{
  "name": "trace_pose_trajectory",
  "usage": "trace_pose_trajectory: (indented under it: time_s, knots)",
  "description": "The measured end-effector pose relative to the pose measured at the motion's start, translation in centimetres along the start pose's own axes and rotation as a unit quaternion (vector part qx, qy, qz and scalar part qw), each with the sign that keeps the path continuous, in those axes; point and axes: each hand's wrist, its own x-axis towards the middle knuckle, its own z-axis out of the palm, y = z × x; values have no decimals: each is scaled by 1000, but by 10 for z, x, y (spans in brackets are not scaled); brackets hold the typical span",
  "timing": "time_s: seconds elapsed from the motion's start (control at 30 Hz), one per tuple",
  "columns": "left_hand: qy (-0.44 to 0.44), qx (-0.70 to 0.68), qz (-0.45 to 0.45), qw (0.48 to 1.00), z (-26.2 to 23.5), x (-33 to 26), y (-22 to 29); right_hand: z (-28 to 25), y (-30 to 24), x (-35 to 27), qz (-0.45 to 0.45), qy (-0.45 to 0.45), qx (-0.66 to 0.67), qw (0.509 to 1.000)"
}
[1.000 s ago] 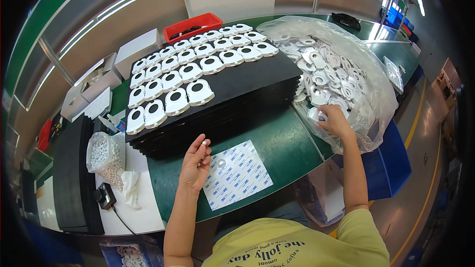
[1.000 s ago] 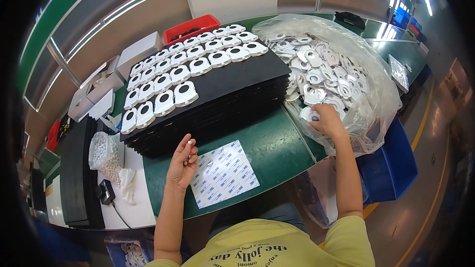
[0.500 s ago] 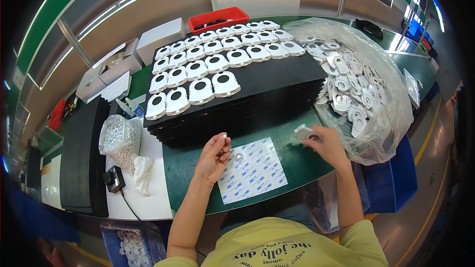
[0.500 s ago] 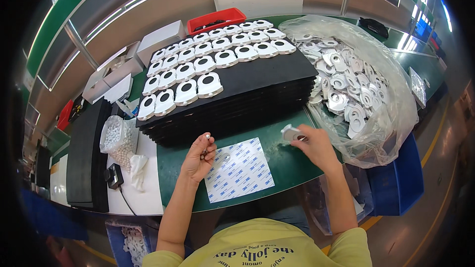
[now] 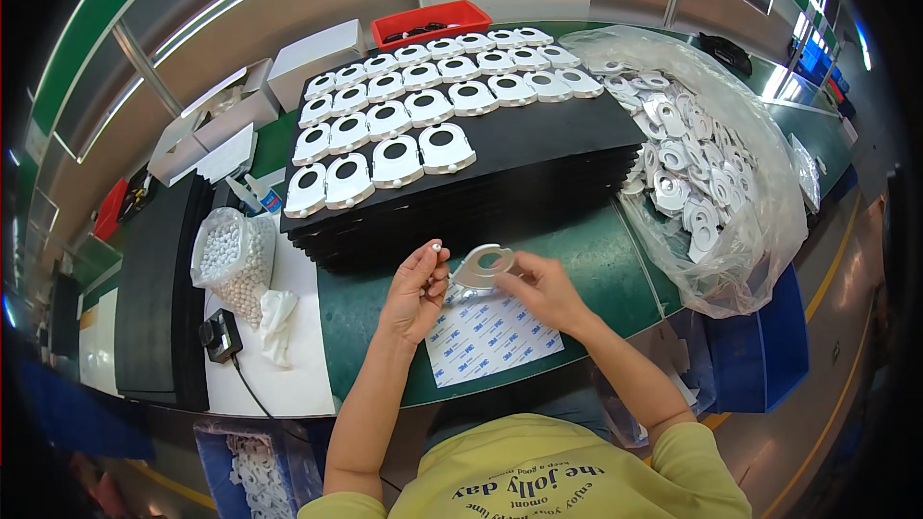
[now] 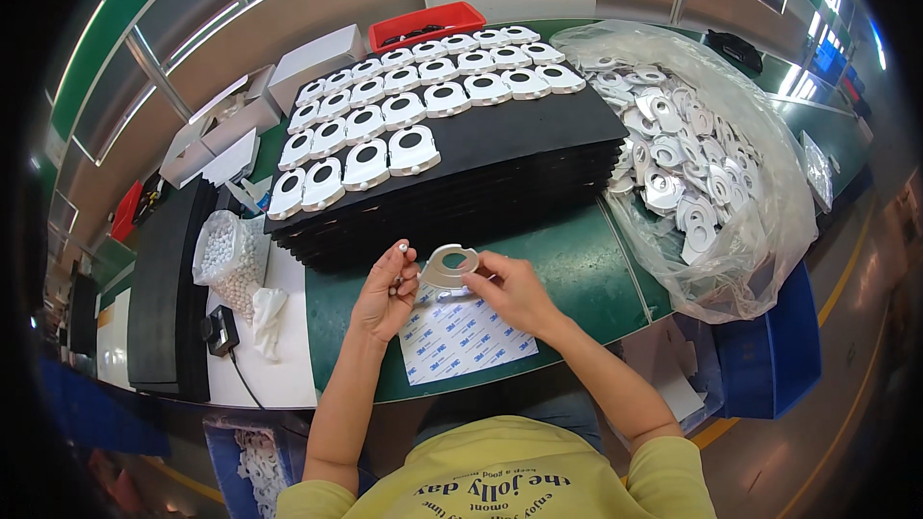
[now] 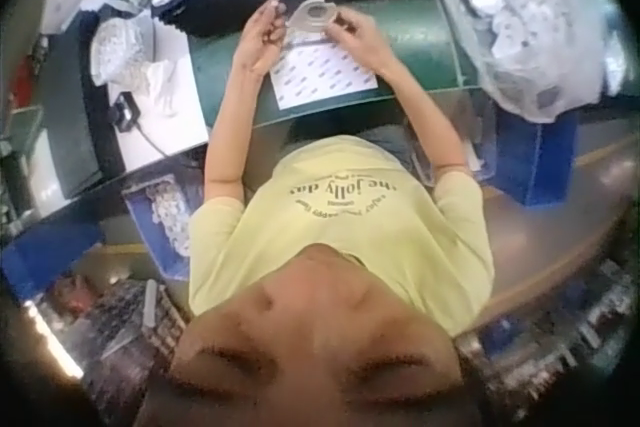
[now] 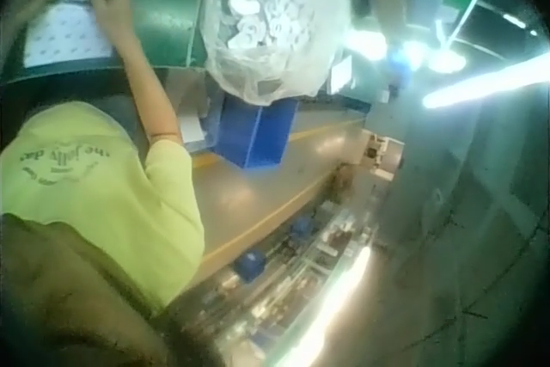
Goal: The person assembles lighting components by attaching small white circular parts to black trays, then organizes the assembled components by hand.
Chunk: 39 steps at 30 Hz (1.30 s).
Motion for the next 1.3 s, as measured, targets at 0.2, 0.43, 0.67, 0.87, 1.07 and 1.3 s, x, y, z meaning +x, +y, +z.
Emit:
trace_pose_trajectory:
  time_s: [0.2, 0.43, 0.67, 0.87, 1.07, 1.3]
  knots:
    - [24, -9, 24, 999, -5, 2, 5, 16, 8, 4, -99, -4, -187, 977]
    - [16, -9, 27, 999, -5, 2, 5, 17, 16, 5, -220, -8, -231, 948]
    - [2, 34, 22, 999, 6, -3, 2, 12, -8, 14, -67, 97, 135, 984]
    - [3, 77, -1, 997, 18, -5, -3, 12, -17, 25, -64, 77, 165, 981]
    - [-3, 86, 1, 996, 17, -6, -5, 16, -15, 25, -51, 70, 164, 983]
    - [-50, 64, -32, 996, 10, -3, -8, 10, -36, 23, -40, 47, 174, 983]
